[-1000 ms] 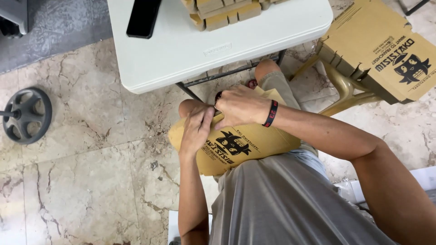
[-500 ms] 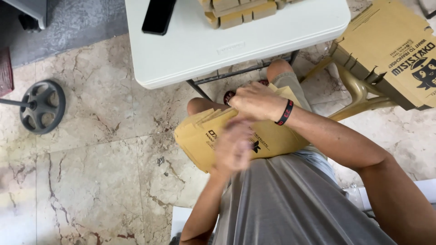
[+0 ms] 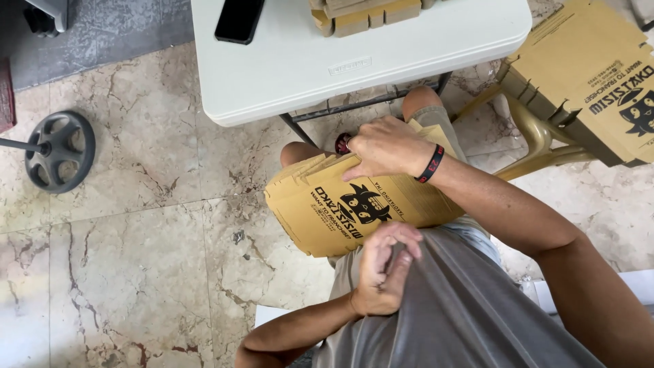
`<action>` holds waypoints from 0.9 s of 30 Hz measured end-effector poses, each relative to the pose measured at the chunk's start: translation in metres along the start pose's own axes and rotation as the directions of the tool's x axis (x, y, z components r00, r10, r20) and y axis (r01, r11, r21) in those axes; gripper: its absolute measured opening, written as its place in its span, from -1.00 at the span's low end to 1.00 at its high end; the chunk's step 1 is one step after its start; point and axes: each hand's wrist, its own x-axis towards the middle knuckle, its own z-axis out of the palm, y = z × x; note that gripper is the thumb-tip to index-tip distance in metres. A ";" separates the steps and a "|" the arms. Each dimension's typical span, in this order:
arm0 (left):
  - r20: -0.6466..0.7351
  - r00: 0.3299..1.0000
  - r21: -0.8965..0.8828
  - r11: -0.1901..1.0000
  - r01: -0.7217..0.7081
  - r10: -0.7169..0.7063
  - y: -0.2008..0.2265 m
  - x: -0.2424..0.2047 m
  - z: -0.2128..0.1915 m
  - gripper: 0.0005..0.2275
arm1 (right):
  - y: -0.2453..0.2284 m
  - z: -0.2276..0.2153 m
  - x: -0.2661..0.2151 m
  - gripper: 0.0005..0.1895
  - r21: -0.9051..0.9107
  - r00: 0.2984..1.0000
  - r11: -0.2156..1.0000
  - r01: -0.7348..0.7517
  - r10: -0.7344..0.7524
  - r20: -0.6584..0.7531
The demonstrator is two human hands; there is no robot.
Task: The person repeatedly picks up stacks of flat cardboard boxes from a chair and places them onto a white table. They handle the boxes by hand, aligning them into a growing pile on the table throughout the clip.
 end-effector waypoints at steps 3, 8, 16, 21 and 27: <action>-0.012 0.995 0.092 0.991 -0.097 0.098 -0.009 -0.011 -0.020 -0.60 | -0.001 0.000 0.003 -0.24 -0.027 1.000 1.000 0.006 -0.007 -0.021; 0.157 0.986 0.901 0.400 -0.169 0.063 -0.010 -0.015 -0.050 -0.35 | 0.000 0.002 0.003 -0.22 -0.054 0.999 0.999 -0.003 0.001 -0.032; -0.258 0.964 0.823 0.507 0.257 -0.071 -0.010 0.092 -0.129 -0.56 | -0.020 -0.028 -0.017 -0.45 0.102 0.996 0.991 0.088 -0.086 -0.026; -0.156 0.982 0.892 0.410 0.188 -0.110 -0.064 0.085 -0.146 -0.40 | -0.027 -0.022 -0.022 -0.42 0.075 0.995 0.994 0.074 -0.069 -0.066; -0.111 0.992 0.615 0.788 0.026 0.054 -0.113 0.048 -0.187 -0.43 | -0.019 -0.025 -0.020 -0.26 0.195 0.927 0.909 0.368 -0.340 -0.160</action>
